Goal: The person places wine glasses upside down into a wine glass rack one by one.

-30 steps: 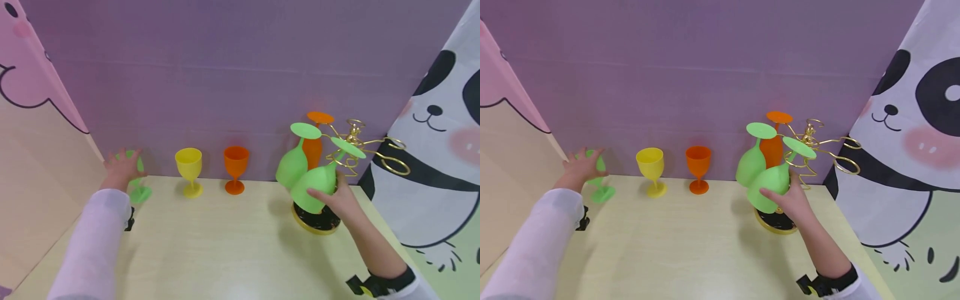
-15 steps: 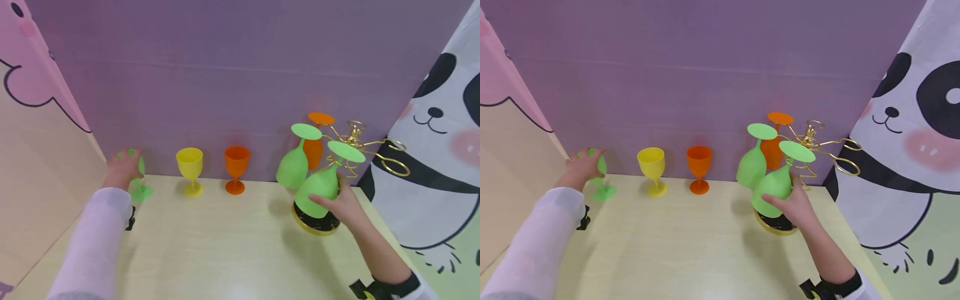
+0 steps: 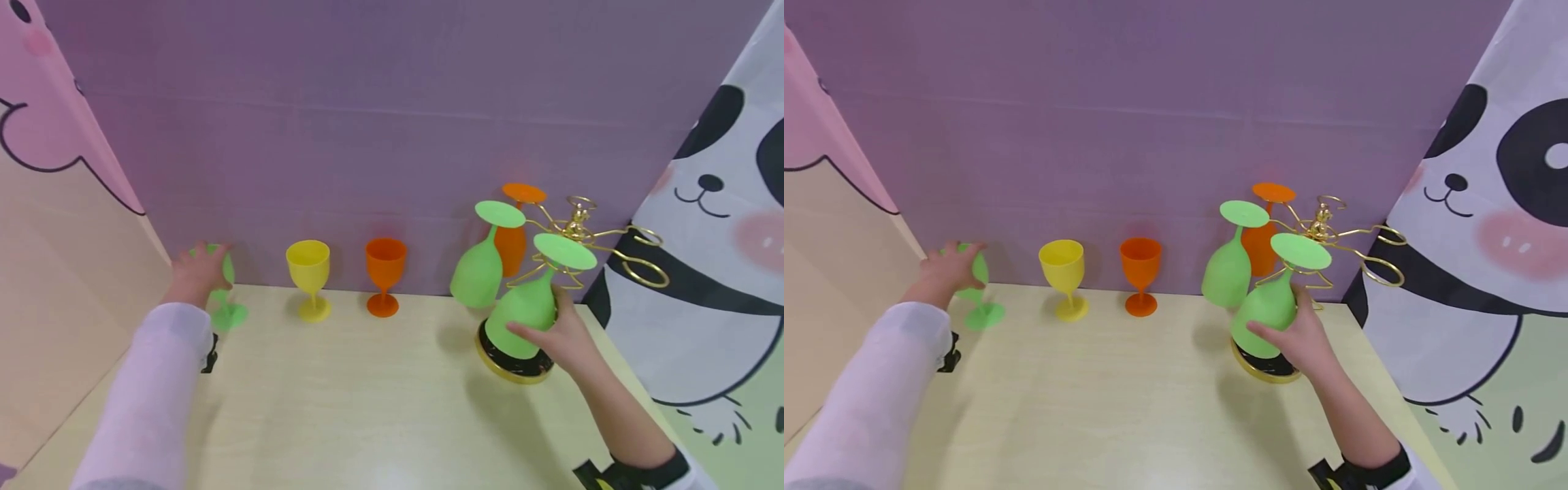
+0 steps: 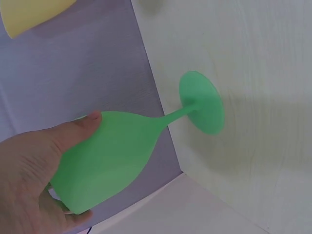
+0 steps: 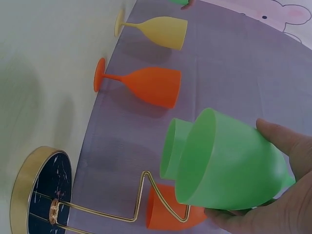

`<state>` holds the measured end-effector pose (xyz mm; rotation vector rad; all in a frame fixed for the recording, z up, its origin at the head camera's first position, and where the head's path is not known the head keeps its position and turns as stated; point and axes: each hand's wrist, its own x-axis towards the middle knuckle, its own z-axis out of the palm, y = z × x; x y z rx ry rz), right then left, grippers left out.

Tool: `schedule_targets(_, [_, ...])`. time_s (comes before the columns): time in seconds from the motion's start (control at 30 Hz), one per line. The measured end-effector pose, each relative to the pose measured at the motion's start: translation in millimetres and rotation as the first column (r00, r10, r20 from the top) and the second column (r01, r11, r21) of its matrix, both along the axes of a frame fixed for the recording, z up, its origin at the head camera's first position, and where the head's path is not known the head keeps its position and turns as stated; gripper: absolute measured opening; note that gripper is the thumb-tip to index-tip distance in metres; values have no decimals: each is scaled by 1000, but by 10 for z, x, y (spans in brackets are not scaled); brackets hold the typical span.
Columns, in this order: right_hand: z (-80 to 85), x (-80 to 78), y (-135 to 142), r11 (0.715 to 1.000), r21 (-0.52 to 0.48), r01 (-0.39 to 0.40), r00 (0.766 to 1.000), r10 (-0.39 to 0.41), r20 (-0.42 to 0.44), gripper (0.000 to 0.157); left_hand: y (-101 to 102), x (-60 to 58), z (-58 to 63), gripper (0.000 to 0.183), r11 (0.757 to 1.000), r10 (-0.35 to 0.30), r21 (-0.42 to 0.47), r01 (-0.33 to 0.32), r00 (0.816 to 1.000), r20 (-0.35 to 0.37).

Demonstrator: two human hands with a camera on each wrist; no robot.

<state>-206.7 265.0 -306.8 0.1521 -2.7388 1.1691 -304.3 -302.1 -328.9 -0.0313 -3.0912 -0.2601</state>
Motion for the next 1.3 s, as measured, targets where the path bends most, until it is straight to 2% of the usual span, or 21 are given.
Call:
schedule_targets(0.23, [-24,15,-4,1000,13,5,1000,-5,0,108,-1,31,54,85,999,-2,40,0,999,43])
schedule_targets(0.37, [-34,26,-9,1000,14,10,1000,-10,8,108,11,40,74,85,999,-1,34,-1,998,57])
schedule_targets(0.67, [-111,20,-4,1000,0,19,1000,-19,-24,108,26,51,88,81,1000,1,-7,0,998,62])
schedule_targets(0.97, [-148,34,24,999,20,31,999,-31,-35,110,60,46,86,79,1000,13,-10,-12,998,59])
schedule_targets(1.1, [-150,44,40,1000,9,7,998,-7,-69,110,62,46,85,81,1000,16,-8,-15,997,72])
schedule_targets(1.3, [-124,74,52,995,-74,-63,989,52,-139,104,78,86,111,80,1000,17,-6,-16,997,81])
